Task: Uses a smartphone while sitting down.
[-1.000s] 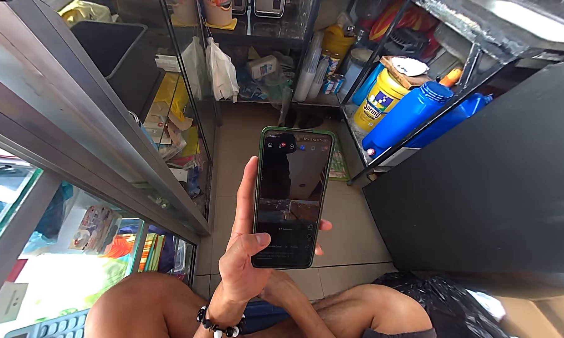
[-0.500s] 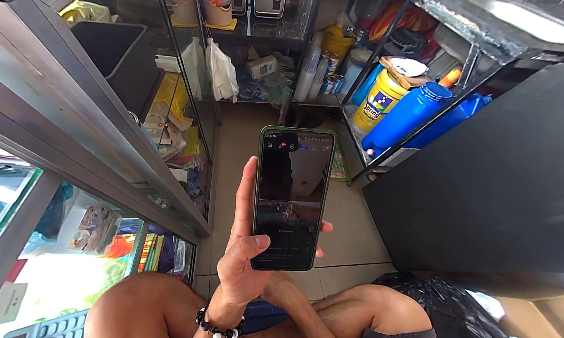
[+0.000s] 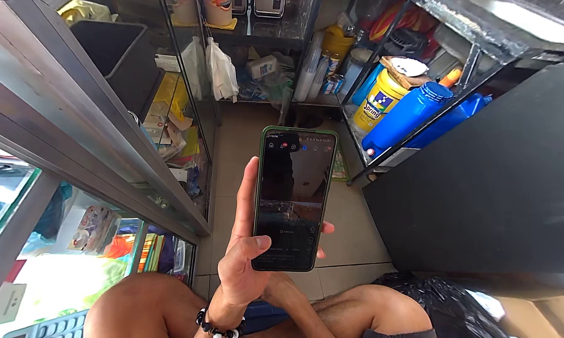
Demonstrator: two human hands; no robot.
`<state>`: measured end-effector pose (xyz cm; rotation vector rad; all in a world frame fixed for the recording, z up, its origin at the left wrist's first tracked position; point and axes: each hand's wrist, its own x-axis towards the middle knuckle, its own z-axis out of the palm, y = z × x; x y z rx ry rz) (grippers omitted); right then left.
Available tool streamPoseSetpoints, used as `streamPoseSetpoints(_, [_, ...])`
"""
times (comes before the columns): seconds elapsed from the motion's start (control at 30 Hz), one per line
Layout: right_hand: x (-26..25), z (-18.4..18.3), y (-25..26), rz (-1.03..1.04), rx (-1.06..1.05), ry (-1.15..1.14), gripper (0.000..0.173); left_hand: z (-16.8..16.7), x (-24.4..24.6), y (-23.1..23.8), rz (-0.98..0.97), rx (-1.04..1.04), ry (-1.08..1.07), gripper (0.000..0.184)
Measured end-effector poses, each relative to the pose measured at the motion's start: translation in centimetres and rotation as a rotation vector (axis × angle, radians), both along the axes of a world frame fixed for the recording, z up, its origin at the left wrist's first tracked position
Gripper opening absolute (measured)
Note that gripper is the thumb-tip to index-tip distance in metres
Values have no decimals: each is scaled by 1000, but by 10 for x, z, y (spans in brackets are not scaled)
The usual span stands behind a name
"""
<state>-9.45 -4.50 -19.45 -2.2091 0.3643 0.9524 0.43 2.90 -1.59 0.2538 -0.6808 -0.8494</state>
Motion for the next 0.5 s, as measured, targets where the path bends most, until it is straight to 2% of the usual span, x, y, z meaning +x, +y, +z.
streamPoseSetpoints(0.33, [3, 18, 0, 17, -9, 36, 43, 0, -1, 0, -8, -4, 14, 81])
streamPoseSetpoints(0.5, [2, 11, 1, 7, -5, 17, 43, 0, -1, 0, -9, -10, 10, 81])
